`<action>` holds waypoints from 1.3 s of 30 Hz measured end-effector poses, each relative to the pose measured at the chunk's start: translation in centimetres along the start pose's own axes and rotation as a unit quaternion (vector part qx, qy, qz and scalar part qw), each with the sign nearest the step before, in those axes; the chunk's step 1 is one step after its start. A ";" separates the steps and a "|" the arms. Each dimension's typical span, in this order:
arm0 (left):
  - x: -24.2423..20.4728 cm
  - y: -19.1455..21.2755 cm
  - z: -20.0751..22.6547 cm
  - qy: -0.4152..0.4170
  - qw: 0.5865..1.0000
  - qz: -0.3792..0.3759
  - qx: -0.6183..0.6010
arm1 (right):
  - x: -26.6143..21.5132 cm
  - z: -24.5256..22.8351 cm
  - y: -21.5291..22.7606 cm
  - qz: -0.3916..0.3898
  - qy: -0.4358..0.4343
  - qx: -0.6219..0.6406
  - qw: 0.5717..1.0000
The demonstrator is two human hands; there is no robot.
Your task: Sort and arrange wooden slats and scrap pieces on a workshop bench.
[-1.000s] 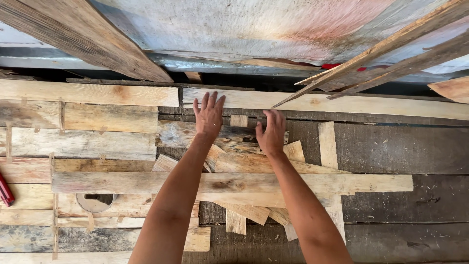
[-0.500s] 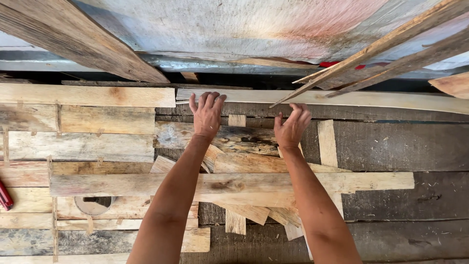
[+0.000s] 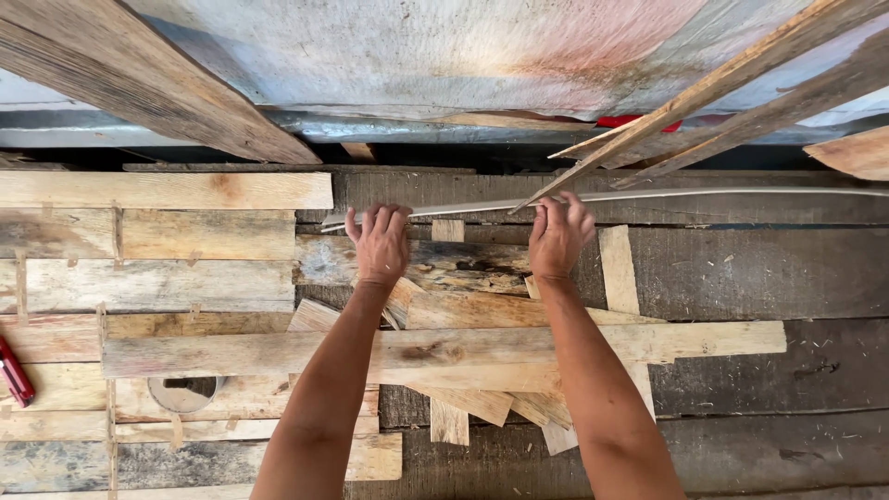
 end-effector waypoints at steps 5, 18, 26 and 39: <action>1.6 0.4 -0.8 0.049 0.997 -0.064 -0.010 | 0.6 -3.8 1.1 -0.040 0.060 -0.023 0.997; 5.5 -2.2 -2.0 0.077 0.969 -0.227 0.056 | 0.8 -3.5 -4.0 -0.239 0.092 -0.010 0.967; 4.8 -2.9 -0.5 0.034 0.959 -0.266 0.087 | 0.1 -2.1 -5.9 -0.245 0.093 0.012 0.965; 3.8 -6.9 -1.9 0.043 0.958 -0.263 0.111 | 0.6 -0.9 -5.8 -0.229 0.053 0.036 0.971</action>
Point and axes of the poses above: each hand's wrist, its own x-axis towards the middle knuckle, its own y-axis out of the back of the hand, z = x × y, the point moved 10 cm from there along x, towards the middle knuckle, and after that the axes turned 9 degrees about y, right-handed, at the moved point
